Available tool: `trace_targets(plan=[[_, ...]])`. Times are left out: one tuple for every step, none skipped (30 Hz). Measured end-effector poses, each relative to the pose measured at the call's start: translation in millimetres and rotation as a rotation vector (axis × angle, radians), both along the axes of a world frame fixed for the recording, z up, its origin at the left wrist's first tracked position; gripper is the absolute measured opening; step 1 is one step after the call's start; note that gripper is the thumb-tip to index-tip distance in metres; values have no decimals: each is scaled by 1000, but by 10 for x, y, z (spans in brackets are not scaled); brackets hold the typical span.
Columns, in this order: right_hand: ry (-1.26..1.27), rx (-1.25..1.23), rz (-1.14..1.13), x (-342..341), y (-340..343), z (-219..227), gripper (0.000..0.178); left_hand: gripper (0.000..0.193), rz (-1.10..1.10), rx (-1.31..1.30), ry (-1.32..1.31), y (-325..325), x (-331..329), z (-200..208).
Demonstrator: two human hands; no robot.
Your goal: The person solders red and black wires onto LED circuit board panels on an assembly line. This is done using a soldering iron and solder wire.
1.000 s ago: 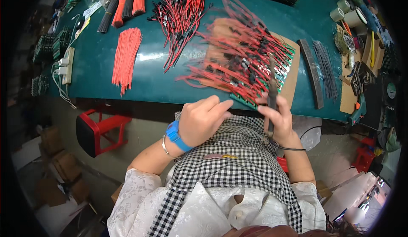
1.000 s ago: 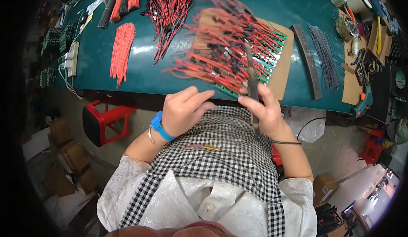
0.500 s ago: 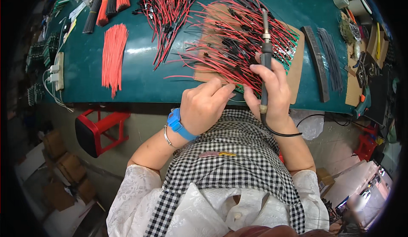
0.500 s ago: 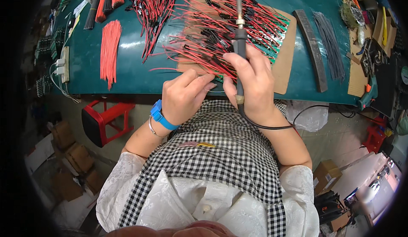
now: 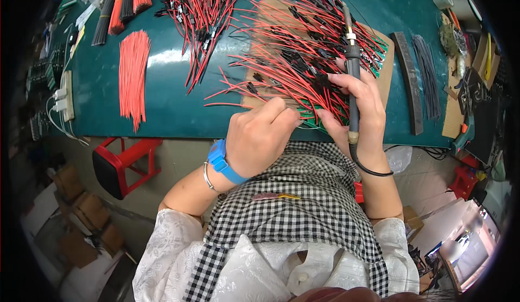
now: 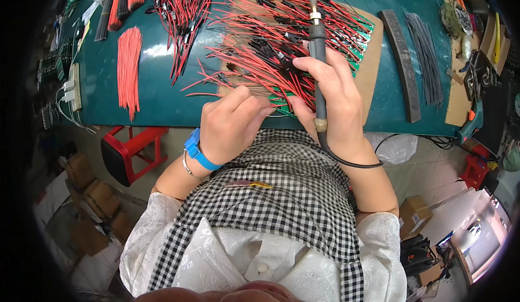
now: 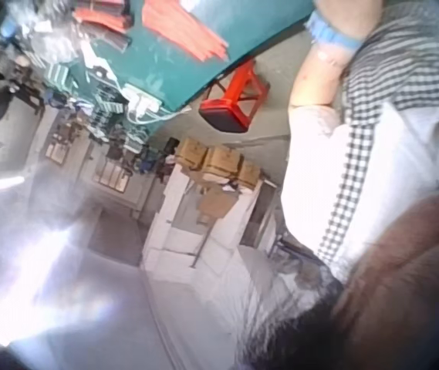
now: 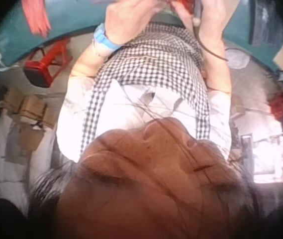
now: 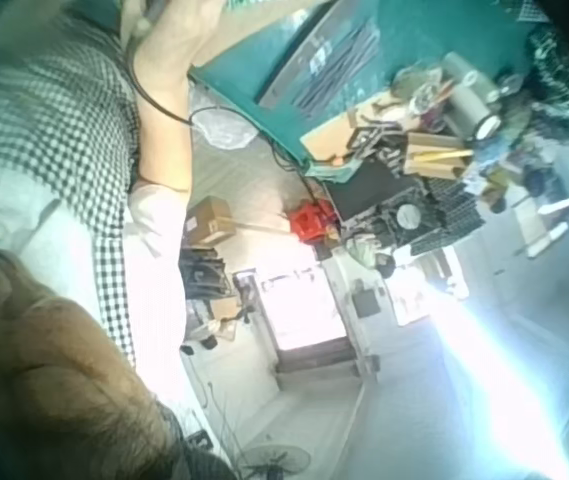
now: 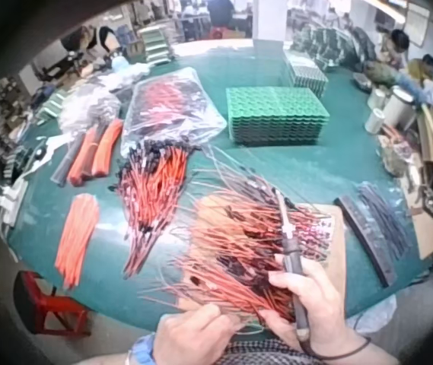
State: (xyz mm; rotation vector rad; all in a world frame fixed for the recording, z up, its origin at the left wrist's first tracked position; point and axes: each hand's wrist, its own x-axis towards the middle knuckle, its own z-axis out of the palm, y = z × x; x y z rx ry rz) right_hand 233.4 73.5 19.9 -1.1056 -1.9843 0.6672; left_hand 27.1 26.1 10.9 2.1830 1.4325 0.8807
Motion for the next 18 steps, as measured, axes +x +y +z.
trace_targets(plan=[[-1,-29,6,16,0,0,56,22,-15,5,23,-8,-14,7],[-1,-32,4,32,0,-16,56,21,-30,10,45,-14,-22,13],[5,-23,17,46,-3,-41,57,21,-32,6,45,-16,-21,19],[13,-14,32,52,0,-55,57,21,-35,11,42,-16,-22,33],[16,-17,32,54,4,-54,57,21,-38,16,39,-15,-23,42],[15,-14,36,55,6,-46,58,21,-38,13,41,-12,-22,46],[12,-12,38,55,4,-40,59,22,-35,30,22,-8,-24,41],[13,-14,35,59,7,-21,59,22,-33,48,4,-4,-25,39],[47,-38,68,66,13,7,58,22,-37,47,5,1,-33,48],[77,-60,96,89,10,31,57,24,-29,60,0,11,-40,71],[74,-59,87,121,-5,29,57,26,-22,75,-5,22,-40,99],[175,-40,103,166,-29,12,56,26,-33,77,-9,19,-31,136],[274,-19,120,220,-55,-4,54,31,-35,141,-13,12,-22,179],[182,58,49,336,-94,-12,54,37,-37,205,-19,31,-4,219],[284,25,-27,388,-161,-86,59,37,-48,211,-26,78,33,260],[427,-32,-89,428,-216,-142,61,41,-108,204,-15,116,101,314],[571,-88,-149,468,-249,-160,63,45,-167,199,-3,153,176,368],[352,-13,-169,594,-258,-137,65,37,-164,143,81,200,277,416]])
